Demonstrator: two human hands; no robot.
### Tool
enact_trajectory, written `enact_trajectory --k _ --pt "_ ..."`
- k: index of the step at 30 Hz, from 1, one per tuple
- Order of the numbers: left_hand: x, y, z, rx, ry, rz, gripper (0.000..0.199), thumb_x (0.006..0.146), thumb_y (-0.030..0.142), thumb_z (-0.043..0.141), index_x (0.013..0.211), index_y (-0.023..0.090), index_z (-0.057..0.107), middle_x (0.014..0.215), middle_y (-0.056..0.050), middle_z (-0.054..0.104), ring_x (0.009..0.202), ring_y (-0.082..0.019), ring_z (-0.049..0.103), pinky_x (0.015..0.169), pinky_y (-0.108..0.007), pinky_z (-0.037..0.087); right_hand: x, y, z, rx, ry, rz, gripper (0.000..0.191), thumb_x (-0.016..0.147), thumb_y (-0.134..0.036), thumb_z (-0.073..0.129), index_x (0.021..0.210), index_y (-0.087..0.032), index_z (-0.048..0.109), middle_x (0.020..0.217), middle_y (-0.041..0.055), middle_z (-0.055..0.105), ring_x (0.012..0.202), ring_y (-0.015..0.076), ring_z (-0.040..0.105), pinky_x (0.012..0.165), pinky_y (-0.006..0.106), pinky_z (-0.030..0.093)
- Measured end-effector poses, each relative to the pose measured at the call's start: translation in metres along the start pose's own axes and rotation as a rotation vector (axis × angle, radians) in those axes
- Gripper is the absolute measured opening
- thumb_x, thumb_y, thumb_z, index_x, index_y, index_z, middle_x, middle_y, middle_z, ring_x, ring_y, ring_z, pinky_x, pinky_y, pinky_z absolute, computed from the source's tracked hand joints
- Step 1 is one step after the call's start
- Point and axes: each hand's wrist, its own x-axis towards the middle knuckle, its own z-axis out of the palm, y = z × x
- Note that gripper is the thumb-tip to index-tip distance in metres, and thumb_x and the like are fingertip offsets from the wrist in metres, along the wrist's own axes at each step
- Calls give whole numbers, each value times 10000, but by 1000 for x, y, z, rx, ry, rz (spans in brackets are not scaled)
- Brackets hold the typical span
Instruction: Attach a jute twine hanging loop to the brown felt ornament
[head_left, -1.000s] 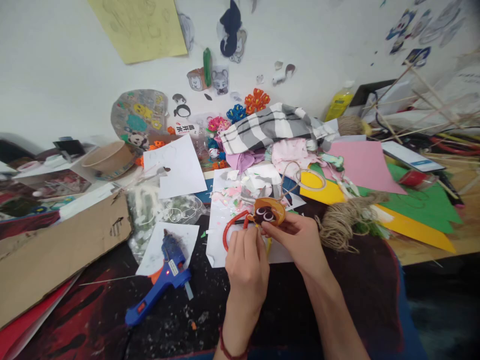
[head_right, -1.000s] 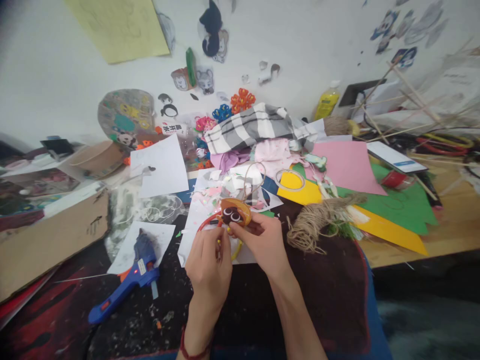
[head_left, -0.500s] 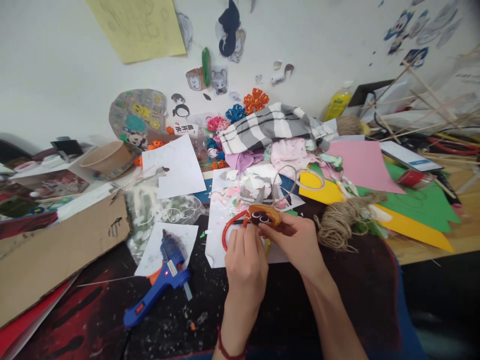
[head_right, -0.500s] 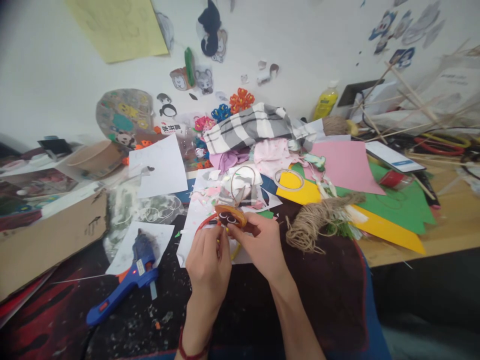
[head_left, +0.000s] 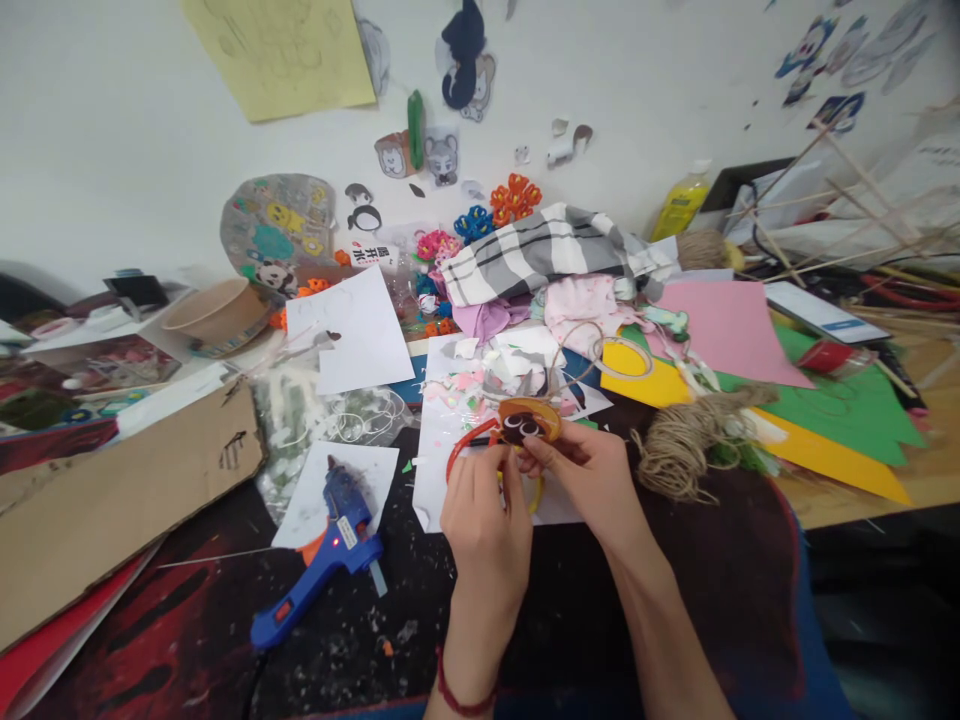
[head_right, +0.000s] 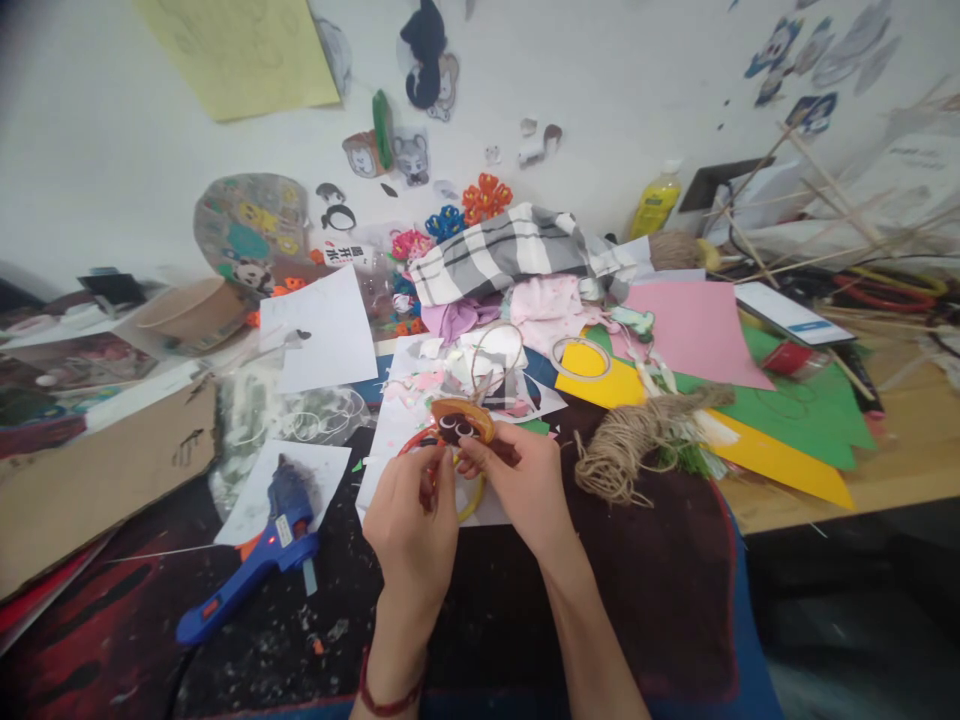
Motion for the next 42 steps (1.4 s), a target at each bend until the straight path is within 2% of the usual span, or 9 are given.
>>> enact_trajectory --k 7,14,22,26,31,35,39,42 --pt "0 1 -1 23 -11 -54 45 934 122 606 906 127 641 734 -43 660 677 -139 632 606 -243 436 -1 -2 0 -57 -22 11 267 821 -427 752 792 -162 747 652 34 732 587 179 681 596 287 574" --pt "-2 1 -2 -24 -47 -122 62 949 157 593 924 143 648 740 -29 681 664 -129 659 601 -227 461 1 -3 -1 -61 -36 45 333 813 -484 743 747 -159 724 620 25 705 559 166 652 573 280 555" --pt "-5 -1 1 -64 -42 -166 86 962 183 582 930 162 659 737 -17 705 630 -124 665 595 -225 490 1 -4 1 -34 -53 51 336 692 -468 830 785 -158 741 672 50 742 610 215 687 591 330 583" --pt "-5 -3 2 -26 -52 -131 86 962 193 591 936 162 667 748 -18 707 629 -128 659 609 -236 493 1 -2 1 -216 -6 -29 266 772 -416 759 731 -156 719 626 45 713 579 208 665 556 311 542" --pt "-3 -5 1 43 -26 -46 82 954 146 593 971 144 673 826 -45 741 706 -149 673 692 -257 505 0 -2 1 -389 1 -175 191 856 -346 697 885 -166 755 805 56 763 729 216 699 672 306 542" --pt "0 -5 1 56 -37 4 80 963 130 571 955 144 650 799 -46 712 704 -154 640 684 -264 494 2 -4 0 -439 -22 -229 187 880 -326 683 944 -168 759 885 62 782 776 220 710 701 303 535" --pt "2 -4 2 90 -74 130 107 979 107 518 983 130 622 766 -61 672 721 -184 611 683 -297 479 5 -4 -7 -489 -57 -269 159 879 -317 688 895 -174 755 853 52 779 749 217 704 683 302 526" --pt "2 -3 3 97 -98 160 138 978 83 489 924 147 598 706 -38 613 669 -176 571 650 -292 453 4 -3 -12 -521 -82 -291 162 895 -329 673 891 -187 751 869 44 779 773 218 706 709 308 529"
